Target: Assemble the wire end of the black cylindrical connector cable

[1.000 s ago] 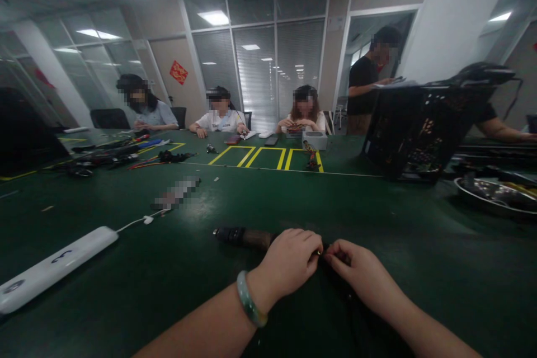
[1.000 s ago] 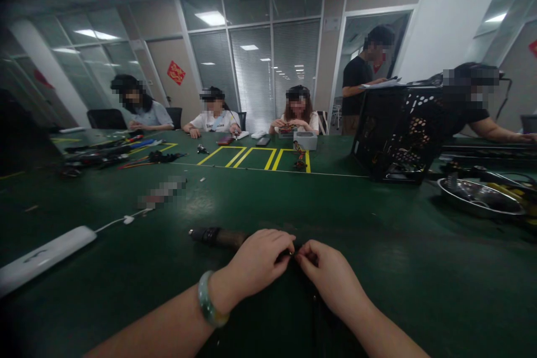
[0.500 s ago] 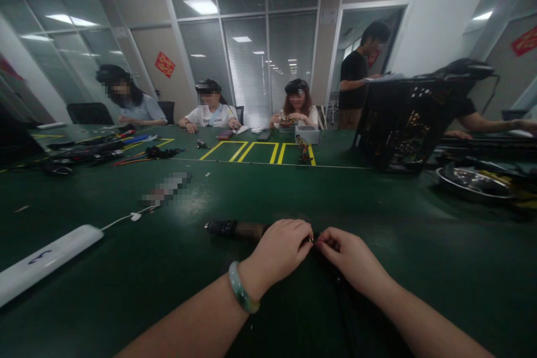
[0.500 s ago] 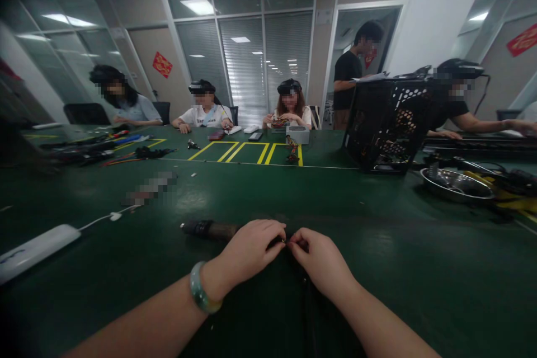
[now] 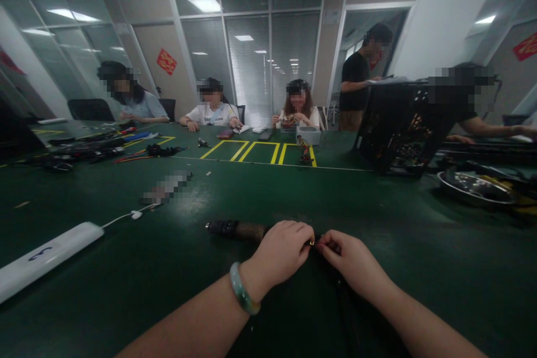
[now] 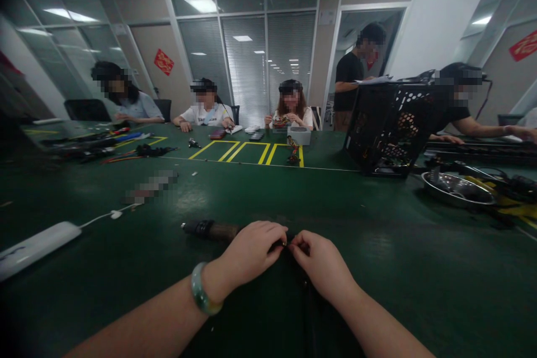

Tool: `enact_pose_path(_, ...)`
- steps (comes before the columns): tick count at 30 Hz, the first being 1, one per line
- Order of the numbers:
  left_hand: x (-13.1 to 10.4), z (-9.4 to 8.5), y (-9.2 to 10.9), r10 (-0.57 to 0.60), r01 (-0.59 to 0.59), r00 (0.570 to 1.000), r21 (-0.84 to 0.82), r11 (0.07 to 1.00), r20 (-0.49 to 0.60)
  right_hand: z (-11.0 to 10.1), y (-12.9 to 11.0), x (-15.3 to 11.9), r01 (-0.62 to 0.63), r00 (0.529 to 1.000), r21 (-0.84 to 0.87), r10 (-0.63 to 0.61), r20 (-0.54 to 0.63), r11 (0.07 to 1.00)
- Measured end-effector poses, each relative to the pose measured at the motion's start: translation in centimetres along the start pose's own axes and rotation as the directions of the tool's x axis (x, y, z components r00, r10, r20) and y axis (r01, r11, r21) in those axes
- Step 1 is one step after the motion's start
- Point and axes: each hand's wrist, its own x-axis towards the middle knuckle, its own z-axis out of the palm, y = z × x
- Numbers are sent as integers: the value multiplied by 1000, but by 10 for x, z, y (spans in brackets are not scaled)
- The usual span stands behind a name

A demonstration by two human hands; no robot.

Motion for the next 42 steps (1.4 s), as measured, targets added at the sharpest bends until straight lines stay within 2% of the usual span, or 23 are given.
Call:
enact_pose_path(8, -1, 0, 1, -17, 17, 1000, 6, 1000, -12, 1, 0, -1, 4, 1000, 8, -4, 3, 1000)
enact_pose_path(14, -1, 1, -1, 33, -34, 999, -22, 999, -23, 0, -3, -1, -3, 1000, 6, 3, 6, 1000)
enact_pose_path(22, -1, 2, -2, 27, -27, 999, -25, 999, -28, 2, -2, 1, -8, 1000, -20, 8, -19, 1000)
enact_pose_path(28, 0, 2, -1, 18, -19, 999, -13, 1000, -33, 1, -3, -1, -29, 999, 0, 29, 16, 1000)
enact_pose_path(36, 0, 5, -3, 19, -21, 998, -40, 999, -59, 0, -6, -5, -58, 998, -52, 59, 4, 997)
enact_pose_path(42, 0, 3, -2, 1, -3, 998, -36, 999, -57, 3, 0, 1, -48, 998, 24, 48, -29, 999)
